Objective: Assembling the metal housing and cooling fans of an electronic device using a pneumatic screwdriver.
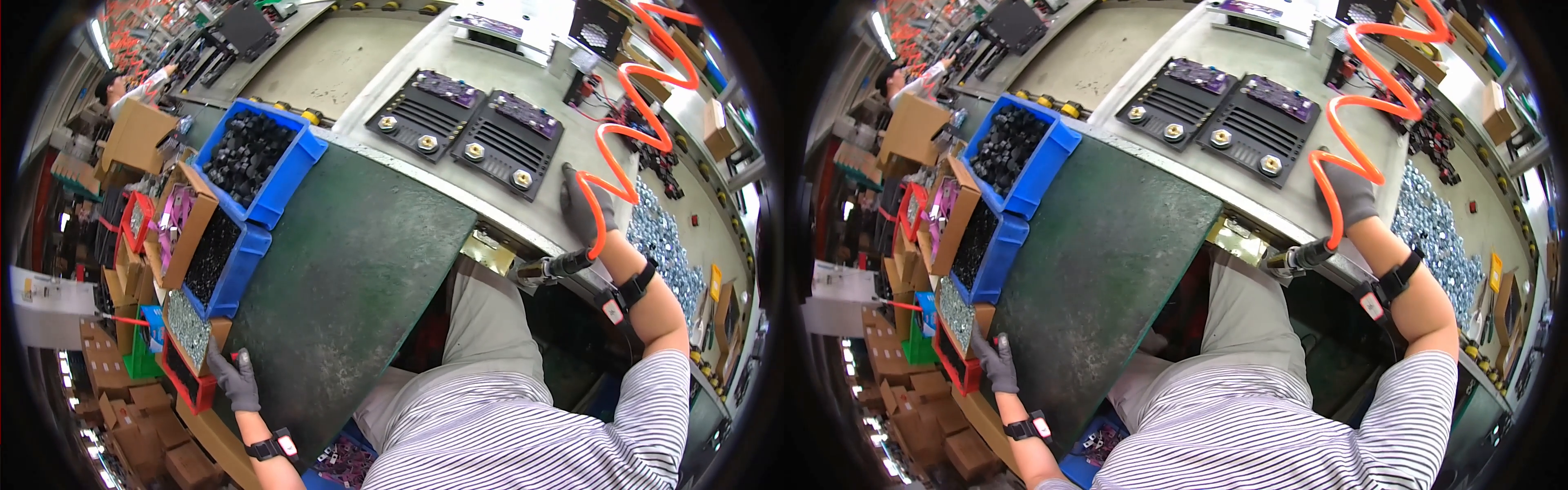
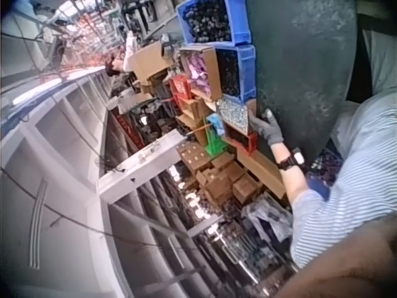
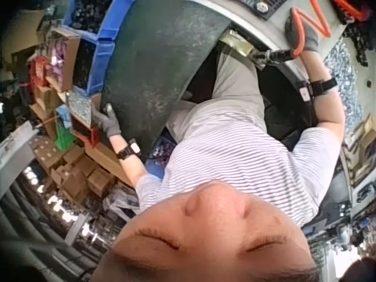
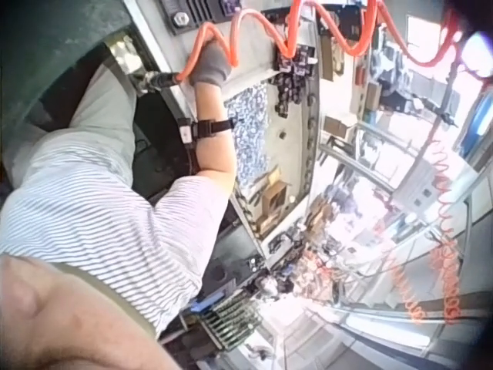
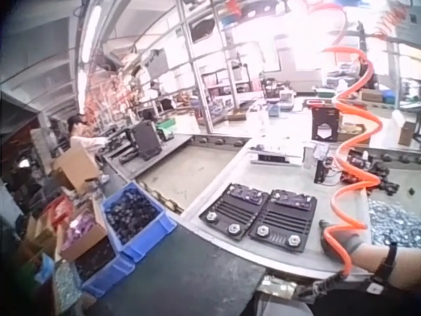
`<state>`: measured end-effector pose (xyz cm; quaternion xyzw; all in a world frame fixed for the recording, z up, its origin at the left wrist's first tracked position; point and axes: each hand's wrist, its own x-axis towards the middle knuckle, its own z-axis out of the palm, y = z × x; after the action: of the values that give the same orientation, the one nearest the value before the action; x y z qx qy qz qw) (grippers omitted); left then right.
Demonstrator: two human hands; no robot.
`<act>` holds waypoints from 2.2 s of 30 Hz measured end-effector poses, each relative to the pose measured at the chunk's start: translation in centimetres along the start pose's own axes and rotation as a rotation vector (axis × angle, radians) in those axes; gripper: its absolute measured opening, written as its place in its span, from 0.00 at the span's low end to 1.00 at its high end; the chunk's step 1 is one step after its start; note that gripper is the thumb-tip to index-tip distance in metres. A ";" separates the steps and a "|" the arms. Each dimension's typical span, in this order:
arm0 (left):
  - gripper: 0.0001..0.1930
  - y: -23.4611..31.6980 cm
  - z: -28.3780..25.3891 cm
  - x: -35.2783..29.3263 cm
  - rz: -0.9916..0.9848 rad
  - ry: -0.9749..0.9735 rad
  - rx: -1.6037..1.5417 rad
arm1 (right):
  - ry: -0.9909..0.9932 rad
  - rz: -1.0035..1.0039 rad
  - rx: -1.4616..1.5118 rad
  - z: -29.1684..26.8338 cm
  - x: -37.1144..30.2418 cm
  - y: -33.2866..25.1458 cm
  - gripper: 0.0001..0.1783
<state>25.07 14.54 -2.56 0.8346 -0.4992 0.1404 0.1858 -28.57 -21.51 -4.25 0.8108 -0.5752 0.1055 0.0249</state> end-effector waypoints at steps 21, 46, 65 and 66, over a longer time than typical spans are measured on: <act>0.18 1.7 -5.0 23.2 -0.222 -0.161 0.335 | 0.010 0.044 0.198 3.1 -4.8 10.2 0.23; 0.28 -0.3 1.0 33.0 -0.524 -0.340 0.241 | -0.016 0.368 1.087 7.7 -12.5 23.8 0.27; 0.13 19.0 6.0 13.3 -0.304 -0.790 -0.867 | 0.014 0.740 1.178 -0.2 -10.2 17.8 0.24; 0.15 18.1 8.0 12.0 -0.193 -0.830 -0.772 | -0.013 0.742 1.230 -1.4 -9.1 14.7 0.23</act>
<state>15.03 -6.24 -1.54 0.7333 -0.4670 -0.4089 0.2774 -45.48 -17.77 -5.87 0.4296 -0.6495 0.4072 -0.4772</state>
